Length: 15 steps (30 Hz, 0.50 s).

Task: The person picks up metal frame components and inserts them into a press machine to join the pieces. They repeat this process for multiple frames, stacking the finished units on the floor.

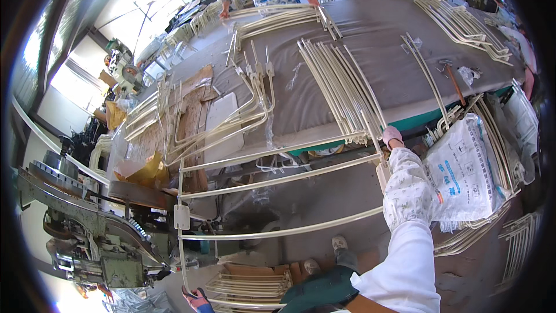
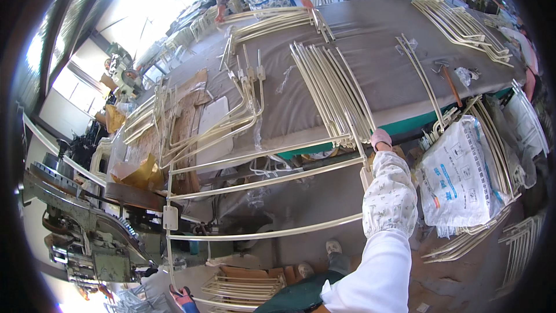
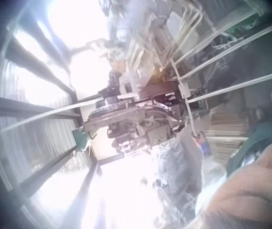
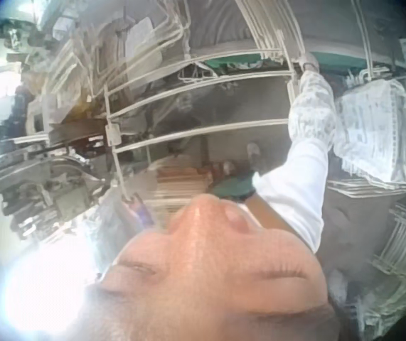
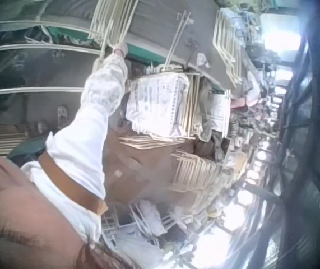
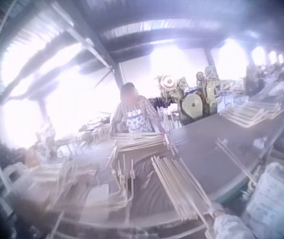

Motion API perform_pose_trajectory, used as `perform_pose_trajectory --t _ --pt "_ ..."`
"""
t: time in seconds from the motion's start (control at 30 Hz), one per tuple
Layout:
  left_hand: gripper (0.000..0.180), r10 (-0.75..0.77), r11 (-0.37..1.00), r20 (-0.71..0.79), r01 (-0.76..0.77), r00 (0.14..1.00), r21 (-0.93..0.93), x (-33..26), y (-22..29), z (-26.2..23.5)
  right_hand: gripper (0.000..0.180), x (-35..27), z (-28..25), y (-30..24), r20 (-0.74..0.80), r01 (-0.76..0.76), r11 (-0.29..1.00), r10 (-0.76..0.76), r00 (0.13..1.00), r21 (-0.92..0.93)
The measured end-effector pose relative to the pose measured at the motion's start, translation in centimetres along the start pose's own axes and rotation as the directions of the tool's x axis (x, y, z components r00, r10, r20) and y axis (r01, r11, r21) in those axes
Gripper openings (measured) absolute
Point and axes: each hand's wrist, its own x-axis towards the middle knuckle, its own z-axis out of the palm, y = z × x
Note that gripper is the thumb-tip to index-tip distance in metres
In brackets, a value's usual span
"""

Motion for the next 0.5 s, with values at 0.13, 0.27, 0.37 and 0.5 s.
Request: perform_pose_trajectory --t 0.13,0.27,0.37,0.5 --pt "0.059 -0.043 0.992 0.045 0.048 0.998 -0.117 0.7 -0.7 0.0 0.014 1.0 0.2 4.0 -0.296 -0.214 0.953 0.271 0.916 0.213" --pt "0.056 0.119 0.952 -0.075 -0.092 0.990 0.293 -2.1 4.9 -0.6 0.020 -1.1 -2.6 5.1 -0.526 -0.200 0.939 0.325 0.786 0.282" --pt "0.050 0.326 0.915 -0.205 -0.253 0.923 0.315 -2.8 9.8 -0.2 0.042 -5.3 -7.0 5.7 -0.536 -0.033 0.898 0.292 0.792 0.440" --pt "0.041 0.463 0.873 -0.215 -0.401 0.860 0.276 -5.2 18.0 2.1 0.044 -8.8 -7.5 11.1 -0.560 0.217 0.834 0.127 0.819 0.507"
